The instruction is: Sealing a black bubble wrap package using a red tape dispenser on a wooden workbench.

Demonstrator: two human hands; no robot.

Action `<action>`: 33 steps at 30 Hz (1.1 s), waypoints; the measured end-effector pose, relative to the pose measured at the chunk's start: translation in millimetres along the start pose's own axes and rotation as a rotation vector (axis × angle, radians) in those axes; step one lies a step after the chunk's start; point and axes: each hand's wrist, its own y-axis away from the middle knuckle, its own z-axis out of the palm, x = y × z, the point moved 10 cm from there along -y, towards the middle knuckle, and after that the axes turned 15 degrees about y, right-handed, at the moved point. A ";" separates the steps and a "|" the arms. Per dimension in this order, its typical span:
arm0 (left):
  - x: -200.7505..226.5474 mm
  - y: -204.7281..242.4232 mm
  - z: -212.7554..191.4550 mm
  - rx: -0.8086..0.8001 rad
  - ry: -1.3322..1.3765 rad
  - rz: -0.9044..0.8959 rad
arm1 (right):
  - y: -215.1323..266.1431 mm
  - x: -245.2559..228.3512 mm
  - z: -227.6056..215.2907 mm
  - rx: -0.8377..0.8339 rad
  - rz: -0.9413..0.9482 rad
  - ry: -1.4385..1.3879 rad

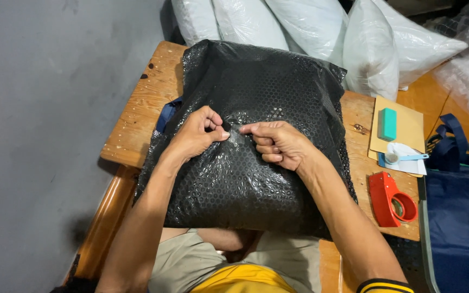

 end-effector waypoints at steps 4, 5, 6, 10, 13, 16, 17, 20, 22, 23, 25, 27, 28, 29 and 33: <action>-5.2 -3.5 -1.0 -0.006 0.017 0.013 | 2.6 -0.3 0.1 0.096 -0.019 0.087; -6.5 -4.4 -1.5 -0.007 0.013 0.016 | 5.1 -1.9 -1.5 0.164 -0.026 0.140; -6.1 -3.7 -1.1 -0.008 0.014 0.016 | 3.1 1.5 1.5 0.165 -0.026 0.140; -6.9 -4.1 -1.7 -0.003 0.026 0.026 | 3.1 -0.8 0.2 0.370 -0.083 0.364; -4.4 -2.4 -2.2 0.006 0.030 0.038 | -4.1 -3.0 -16.2 0.526 -0.090 0.664; -9.3 -4.1 -2.8 0.014 0.056 0.051 | -6.1 -13.3 -17.2 0.612 -0.092 1.015; -12.1 -5.7 -3.1 0.014 0.073 0.056 | -4.4 -20.0 -13.0 0.645 -0.102 1.156; -25.5 -14.2 -4.8 0.011 0.094 0.076 | -6.1 -22.1 -10.8 0.654 -0.126 1.250; -18.8 -9.3 -4.0 0.014 0.094 0.082 | -1.3 -28.0 -6.1 0.673 -0.118 1.301; -15.4 -6.9 -3.6 0.017 0.094 0.085 | 1.3 -31.4 -3.9 0.692 -0.108 1.349; -16.8 -6.6 -4.0 0.020 0.101 0.089 | 10.6 -39.8 2.1 0.709 -0.057 1.397; -15.8 -6.1 -4.3 0.021 0.105 0.092 | 18.8 -45.3 4.2 0.727 -0.007 1.441; -15.1 -5.5 -4.3 0.021 0.105 0.093 | 23.9 -53.8 8.7 0.758 -0.093 1.455; -14.3 -4.9 -4.1 0.021 0.105 0.093 | 29.6 -62.0 13.2 0.788 -0.179 1.467; -15.0 -4.5 -5.1 0.026 0.097 0.093 | 21.9 -67.3 4.5 0.898 -0.368 1.597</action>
